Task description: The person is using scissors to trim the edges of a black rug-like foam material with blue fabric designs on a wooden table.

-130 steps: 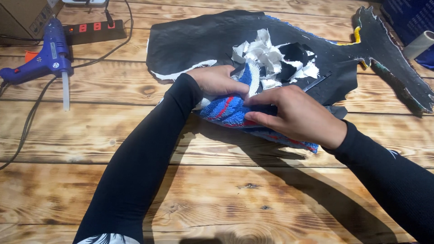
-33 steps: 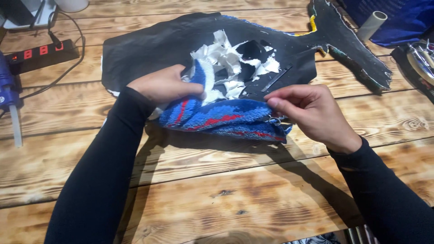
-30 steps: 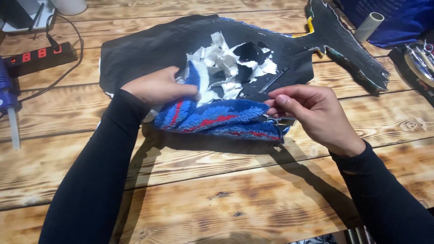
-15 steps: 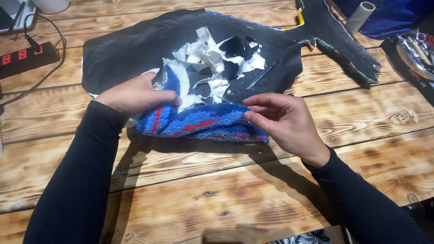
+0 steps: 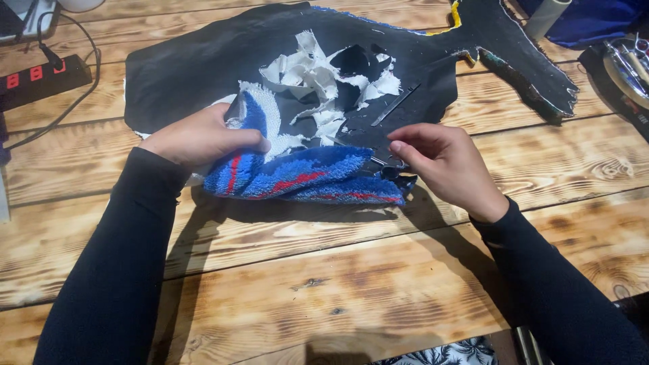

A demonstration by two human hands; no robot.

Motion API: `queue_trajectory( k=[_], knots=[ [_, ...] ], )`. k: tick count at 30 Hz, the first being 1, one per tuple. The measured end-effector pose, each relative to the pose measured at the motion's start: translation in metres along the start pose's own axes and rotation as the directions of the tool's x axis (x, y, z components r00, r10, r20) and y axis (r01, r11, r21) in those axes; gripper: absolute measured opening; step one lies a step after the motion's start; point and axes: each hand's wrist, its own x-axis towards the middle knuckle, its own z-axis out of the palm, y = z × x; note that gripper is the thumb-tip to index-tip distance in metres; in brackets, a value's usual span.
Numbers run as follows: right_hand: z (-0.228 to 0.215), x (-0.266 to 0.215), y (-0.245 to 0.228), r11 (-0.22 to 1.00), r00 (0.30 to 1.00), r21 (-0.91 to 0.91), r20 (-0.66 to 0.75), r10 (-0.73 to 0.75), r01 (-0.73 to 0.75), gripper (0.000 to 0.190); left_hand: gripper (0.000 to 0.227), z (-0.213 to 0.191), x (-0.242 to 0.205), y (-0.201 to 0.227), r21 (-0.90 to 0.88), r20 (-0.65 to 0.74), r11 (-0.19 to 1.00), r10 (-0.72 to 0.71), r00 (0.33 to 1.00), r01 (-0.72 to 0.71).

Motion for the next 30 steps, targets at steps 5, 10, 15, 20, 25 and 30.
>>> queue_trajectory(
  k=[5, 10, 15, 20, 25, 30],
  knots=[
    [0.001, -0.001, 0.008, 0.935, 0.992, -0.353, 0.126, 0.005, 0.041, 0.03, 0.057, 0.015, -0.021, 0.002, 0.19, -0.138, 0.972, -0.111, 0.984, 0.136],
    [0.011, 0.002, 0.009, 0.796, 0.979, -0.585, 0.197, -0.044, 0.153, 0.031, 0.046, 0.038, -0.054, -0.013, 0.281, -0.187, 0.952, -0.067, 0.98, 0.118],
    [0.016, 0.014, 0.008, 0.663, 0.977, -0.741, 0.2, 0.067, 0.106, 0.033, 0.037, 0.055, -0.081, -0.033, 0.309, -0.26, 0.951, 0.055, 0.964, 0.029],
    [0.012, 0.017, 0.01, 0.604, 0.97, -0.775, 0.243, 0.015, 0.185, 0.028, 0.042, 0.067, -0.095, -0.038, 0.26, -0.345, 0.965, 0.082, 0.935, 0.012],
    [0.004, 0.011, -0.017, 0.59, 0.976, -0.796, 0.209, 0.054, 0.138, 0.027, 0.029, 0.069, -0.098, -0.036, 0.134, -0.354, 0.989, 0.1, 0.93, -0.056],
    [0.006, 0.004, -0.046, 0.864, 0.93, -0.503, 0.32, 0.181, 0.005, 0.026, 0.026, 0.074, -0.1, -0.047, 0.13, -0.392, 0.97, 0.243, 0.888, -0.208]
  ],
)
